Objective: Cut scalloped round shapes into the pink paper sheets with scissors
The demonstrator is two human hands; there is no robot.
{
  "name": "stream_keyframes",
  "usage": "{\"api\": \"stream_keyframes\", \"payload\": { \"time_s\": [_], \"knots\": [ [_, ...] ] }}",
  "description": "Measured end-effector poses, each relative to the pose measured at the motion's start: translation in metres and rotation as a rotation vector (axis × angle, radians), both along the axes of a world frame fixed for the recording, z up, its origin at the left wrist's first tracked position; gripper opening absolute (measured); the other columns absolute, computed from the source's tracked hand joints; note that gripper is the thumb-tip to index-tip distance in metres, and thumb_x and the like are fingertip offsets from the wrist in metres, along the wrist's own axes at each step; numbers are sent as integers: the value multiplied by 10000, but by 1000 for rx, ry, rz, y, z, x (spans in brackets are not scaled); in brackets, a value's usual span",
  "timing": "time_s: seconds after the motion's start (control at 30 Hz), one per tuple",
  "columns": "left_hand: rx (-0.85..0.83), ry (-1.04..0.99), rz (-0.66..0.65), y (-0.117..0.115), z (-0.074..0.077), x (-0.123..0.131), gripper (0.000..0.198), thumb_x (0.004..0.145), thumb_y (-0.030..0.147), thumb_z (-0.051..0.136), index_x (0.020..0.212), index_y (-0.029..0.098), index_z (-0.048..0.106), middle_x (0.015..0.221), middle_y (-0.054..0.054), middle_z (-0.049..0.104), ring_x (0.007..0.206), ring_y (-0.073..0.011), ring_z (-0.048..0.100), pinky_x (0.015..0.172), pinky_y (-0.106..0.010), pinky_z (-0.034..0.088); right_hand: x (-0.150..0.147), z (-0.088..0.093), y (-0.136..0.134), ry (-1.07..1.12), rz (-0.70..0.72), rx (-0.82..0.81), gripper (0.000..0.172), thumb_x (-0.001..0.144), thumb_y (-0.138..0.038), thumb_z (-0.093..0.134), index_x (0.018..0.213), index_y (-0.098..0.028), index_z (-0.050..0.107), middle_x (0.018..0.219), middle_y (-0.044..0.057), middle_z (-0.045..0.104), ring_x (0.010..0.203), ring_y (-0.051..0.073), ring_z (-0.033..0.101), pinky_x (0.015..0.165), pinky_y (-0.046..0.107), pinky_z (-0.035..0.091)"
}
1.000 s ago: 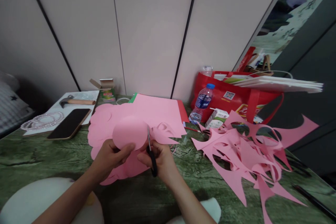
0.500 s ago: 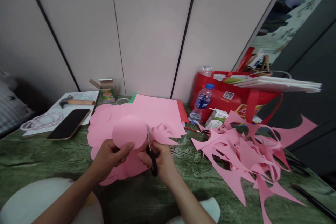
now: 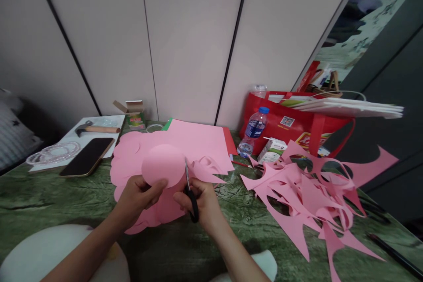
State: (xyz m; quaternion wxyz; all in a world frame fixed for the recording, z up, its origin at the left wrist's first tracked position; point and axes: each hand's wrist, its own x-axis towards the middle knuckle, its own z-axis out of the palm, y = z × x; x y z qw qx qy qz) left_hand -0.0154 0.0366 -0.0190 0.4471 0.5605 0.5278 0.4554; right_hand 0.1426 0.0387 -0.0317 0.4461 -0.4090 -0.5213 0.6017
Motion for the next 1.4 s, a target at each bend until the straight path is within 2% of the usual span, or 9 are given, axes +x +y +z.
{"api": "stream_keyframes", "payload": {
  "time_s": [0.47,0.73,0.83,1.03,1.2,1.4],
  "knots": [
    [2,-38,36,0,0,0,416,701,387,582,396,174,396,345,71,331,344,-42,270,352,-203,183,2,-5,0,5,23,24,298,600,-375,731,609,-158,528,371,-77,449,350,65,419,374,173,313],
    [-18,-141,-25,2,-1,-1,417,759,404,549,433,158,460,344,57,392,299,-44,314,329,-193,200,0,-2,0,-10,33,31,302,601,-377,727,620,-157,522,367,-79,448,342,68,411,364,177,296],
    [-34,-125,-10,1,0,-1,432,748,420,562,420,152,476,333,51,394,297,-46,315,332,-197,207,-2,-4,-1,-26,53,41,303,593,-381,730,614,-159,524,373,-75,455,339,67,402,365,183,299],
    [-49,-37,102,-1,5,1,412,648,389,645,378,161,431,335,65,353,332,-43,288,344,-198,199,-5,-9,0,-4,72,35,330,562,-396,756,660,-163,545,454,-53,496,391,85,430,395,201,321],
    [1,49,78,-1,2,2,362,622,372,637,400,166,439,361,67,344,365,-51,279,350,-196,186,-5,-4,1,58,26,85,397,468,-383,816,682,-166,562,569,-46,480,514,94,413,485,214,347],
    [38,90,113,-2,4,3,390,611,376,639,375,178,399,355,67,326,360,-52,263,338,-202,170,-4,-3,2,70,72,106,382,504,-378,811,711,-160,575,605,-45,454,539,89,365,503,212,316]
  ]
}}
